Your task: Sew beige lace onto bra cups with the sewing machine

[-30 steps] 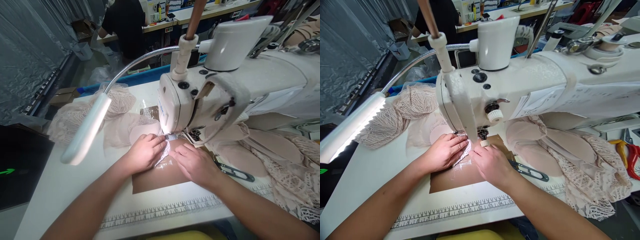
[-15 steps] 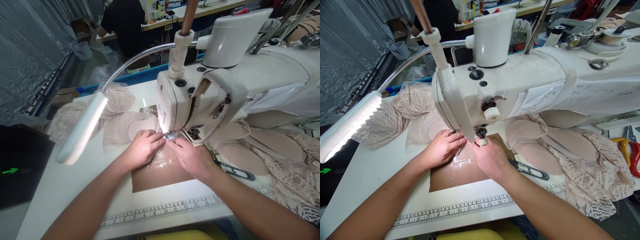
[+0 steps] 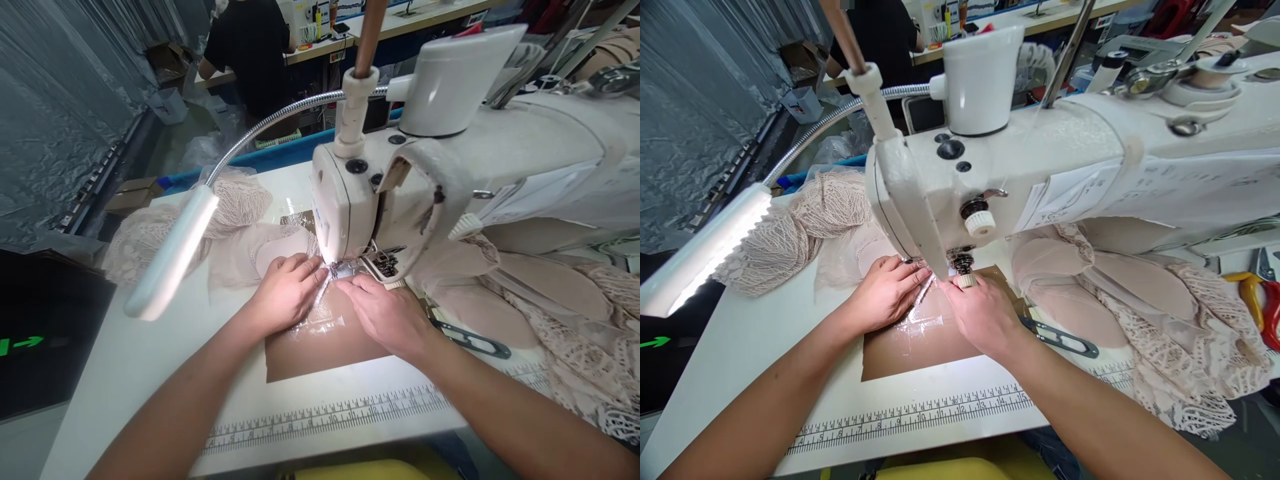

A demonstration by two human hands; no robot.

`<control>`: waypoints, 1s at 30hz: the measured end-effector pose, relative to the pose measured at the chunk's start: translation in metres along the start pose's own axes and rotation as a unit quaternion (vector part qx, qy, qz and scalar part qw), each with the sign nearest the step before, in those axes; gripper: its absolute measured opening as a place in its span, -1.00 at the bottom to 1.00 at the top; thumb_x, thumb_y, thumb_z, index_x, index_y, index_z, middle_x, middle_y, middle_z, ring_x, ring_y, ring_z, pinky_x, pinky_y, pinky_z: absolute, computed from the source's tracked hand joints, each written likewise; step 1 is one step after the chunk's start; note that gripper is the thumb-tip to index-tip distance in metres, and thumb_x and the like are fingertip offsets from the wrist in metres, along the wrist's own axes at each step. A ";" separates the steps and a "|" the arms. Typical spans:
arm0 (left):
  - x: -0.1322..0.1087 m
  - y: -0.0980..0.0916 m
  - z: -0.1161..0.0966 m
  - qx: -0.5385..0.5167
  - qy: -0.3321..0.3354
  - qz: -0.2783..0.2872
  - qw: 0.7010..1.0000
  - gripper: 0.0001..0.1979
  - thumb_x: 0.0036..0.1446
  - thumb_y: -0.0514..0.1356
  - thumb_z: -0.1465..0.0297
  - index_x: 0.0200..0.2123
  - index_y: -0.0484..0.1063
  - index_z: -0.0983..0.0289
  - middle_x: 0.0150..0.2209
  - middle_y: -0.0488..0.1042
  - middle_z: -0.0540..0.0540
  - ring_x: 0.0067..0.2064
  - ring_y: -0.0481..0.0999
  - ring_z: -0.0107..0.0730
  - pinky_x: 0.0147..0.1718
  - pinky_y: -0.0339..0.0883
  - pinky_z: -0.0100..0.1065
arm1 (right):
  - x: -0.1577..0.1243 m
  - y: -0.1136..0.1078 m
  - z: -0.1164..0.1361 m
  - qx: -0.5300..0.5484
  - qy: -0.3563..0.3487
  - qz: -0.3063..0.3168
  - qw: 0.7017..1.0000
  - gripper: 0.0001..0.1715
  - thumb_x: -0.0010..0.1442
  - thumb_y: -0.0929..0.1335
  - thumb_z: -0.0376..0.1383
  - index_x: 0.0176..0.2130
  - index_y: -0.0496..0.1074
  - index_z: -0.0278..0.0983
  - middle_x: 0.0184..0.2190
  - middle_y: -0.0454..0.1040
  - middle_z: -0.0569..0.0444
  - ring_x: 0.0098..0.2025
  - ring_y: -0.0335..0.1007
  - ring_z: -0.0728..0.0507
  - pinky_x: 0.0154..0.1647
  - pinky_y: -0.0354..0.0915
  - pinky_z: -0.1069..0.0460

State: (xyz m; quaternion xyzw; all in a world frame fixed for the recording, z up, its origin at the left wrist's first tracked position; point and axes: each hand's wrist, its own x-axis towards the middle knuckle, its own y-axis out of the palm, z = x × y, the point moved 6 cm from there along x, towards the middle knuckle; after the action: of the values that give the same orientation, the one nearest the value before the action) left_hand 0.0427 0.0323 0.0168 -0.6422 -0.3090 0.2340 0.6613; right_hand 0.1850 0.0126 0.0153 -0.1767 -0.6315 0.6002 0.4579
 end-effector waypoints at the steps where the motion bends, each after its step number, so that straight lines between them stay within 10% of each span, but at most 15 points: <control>1: -0.001 -0.001 0.000 0.004 -0.009 0.008 1.000 -0.61 0.30 -0.04 0.32 0.14 0.29 0.27 0.12 0.36 0.25 0.03 0.31 0.00 -0.16 0.19 -0.10 | 0.000 0.000 0.000 0.002 0.000 -0.005 1.000 -0.60 0.14 0.24 -0.51 -0.11 0.52 -0.26 -0.37 0.53 0.10 -0.43 0.32 -0.04 -0.47 0.13 0.04; 12: -0.023 -0.035 -0.028 -0.090 -0.059 0.176 0.978 -0.59 0.04 0.23 0.21 -0.07 0.40 0.31 -0.17 0.42 0.22 -0.19 0.40 -0.09 -0.34 0.39 -0.19 | -0.001 0.000 0.002 0.055 -0.017 0.037 0.998 -0.64 0.24 0.22 -0.44 -0.06 0.50 -0.27 -0.35 0.51 0.06 -0.39 0.37 -0.04 -0.44 0.17 0.06; 22: -0.019 -0.013 -0.024 -0.086 -0.046 0.104 0.990 -0.85 0.16 0.01 0.54 -0.38 0.36 0.32 -0.36 0.40 0.15 -0.35 0.36 -0.30 -0.46 0.25 -0.36 | -0.001 0.001 0.002 0.067 -0.013 0.050 0.996 -0.64 0.23 0.20 -0.45 -0.11 0.51 -0.28 -0.33 0.52 0.04 -0.31 0.42 -0.07 -0.35 0.25 0.06; 30: -0.018 0.005 0.024 -0.559 -0.130 0.101 0.813 -0.59 0.26 0.00 0.13 -0.46 0.32 0.33 -0.53 0.28 -0.02 -0.51 0.25 -0.51 -0.53 0.14 -0.45 | -0.010 -0.020 0.014 0.059 -0.081 -0.080 0.992 -0.69 0.26 0.28 -0.27 -0.03 0.40 -0.33 -0.26 0.54 -0.03 -0.24 0.45 -0.12 -0.20 0.34 -0.01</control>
State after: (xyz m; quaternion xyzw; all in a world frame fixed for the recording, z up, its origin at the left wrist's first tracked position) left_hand 0.0138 0.0366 0.0092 -0.8922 -0.4031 0.1679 0.1149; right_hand 0.1853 -0.0079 0.0325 -0.0490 -0.6422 0.6100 0.4616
